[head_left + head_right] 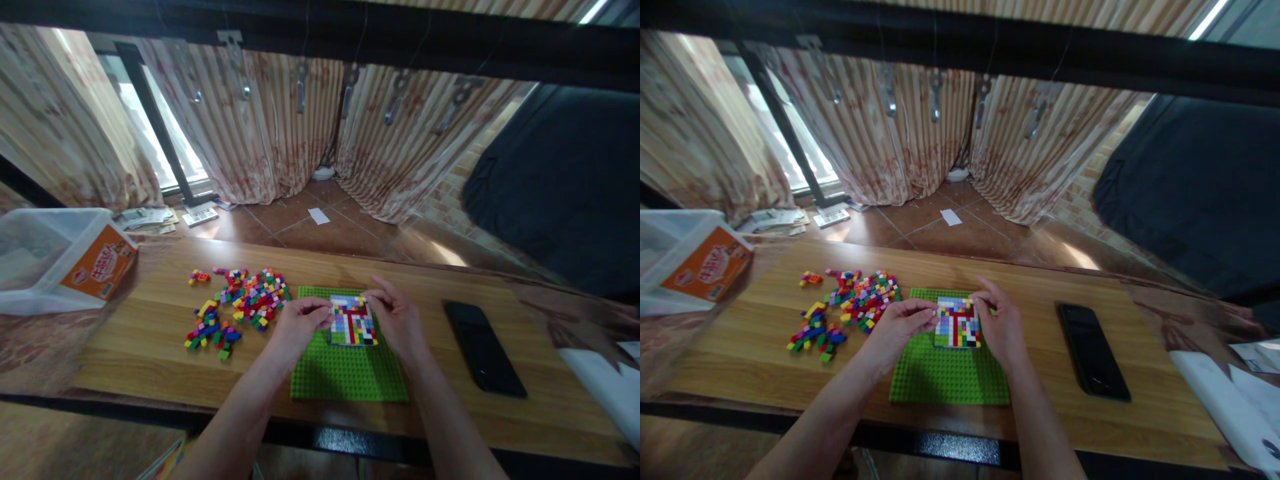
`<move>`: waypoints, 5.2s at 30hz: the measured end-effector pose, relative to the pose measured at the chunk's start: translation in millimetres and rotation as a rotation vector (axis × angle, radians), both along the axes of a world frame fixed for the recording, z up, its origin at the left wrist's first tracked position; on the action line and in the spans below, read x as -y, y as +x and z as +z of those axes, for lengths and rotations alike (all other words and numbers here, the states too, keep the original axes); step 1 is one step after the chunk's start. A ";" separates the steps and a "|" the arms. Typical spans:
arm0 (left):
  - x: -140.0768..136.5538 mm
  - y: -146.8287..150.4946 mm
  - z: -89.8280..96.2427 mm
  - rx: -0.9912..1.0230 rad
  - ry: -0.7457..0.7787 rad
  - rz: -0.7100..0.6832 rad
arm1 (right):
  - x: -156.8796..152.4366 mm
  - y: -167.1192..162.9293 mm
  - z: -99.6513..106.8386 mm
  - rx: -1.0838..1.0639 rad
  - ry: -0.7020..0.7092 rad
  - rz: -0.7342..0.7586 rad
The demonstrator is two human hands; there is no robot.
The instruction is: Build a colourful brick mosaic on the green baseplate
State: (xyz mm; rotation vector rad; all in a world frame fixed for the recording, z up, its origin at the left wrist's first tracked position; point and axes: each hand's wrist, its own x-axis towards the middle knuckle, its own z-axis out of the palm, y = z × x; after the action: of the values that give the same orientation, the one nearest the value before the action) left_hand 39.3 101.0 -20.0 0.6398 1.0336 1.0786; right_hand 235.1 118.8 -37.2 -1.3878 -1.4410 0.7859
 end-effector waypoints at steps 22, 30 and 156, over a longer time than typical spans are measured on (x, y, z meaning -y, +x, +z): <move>0.9 3.4 -0.6 -0.018 0.014 0.005 | 6.8 -9.9 5.0 0.181 0.051 -0.075; -0.3 1.0 0.5 -0.012 0.025 0.010 | 4.4 -5.5 2.3 0.012 0.074 -0.159; 0.3 -15.0 15.7 -0.146 0.511 -0.126 | 35.2 -51.6 42.2 -0.243 -0.106 0.172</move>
State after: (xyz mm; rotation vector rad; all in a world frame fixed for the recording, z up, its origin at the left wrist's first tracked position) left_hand 24.2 100.8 -4.3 1.1938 0.8274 1.2060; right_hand 183.6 83.5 5.0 -1.2091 -1.3547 1.1161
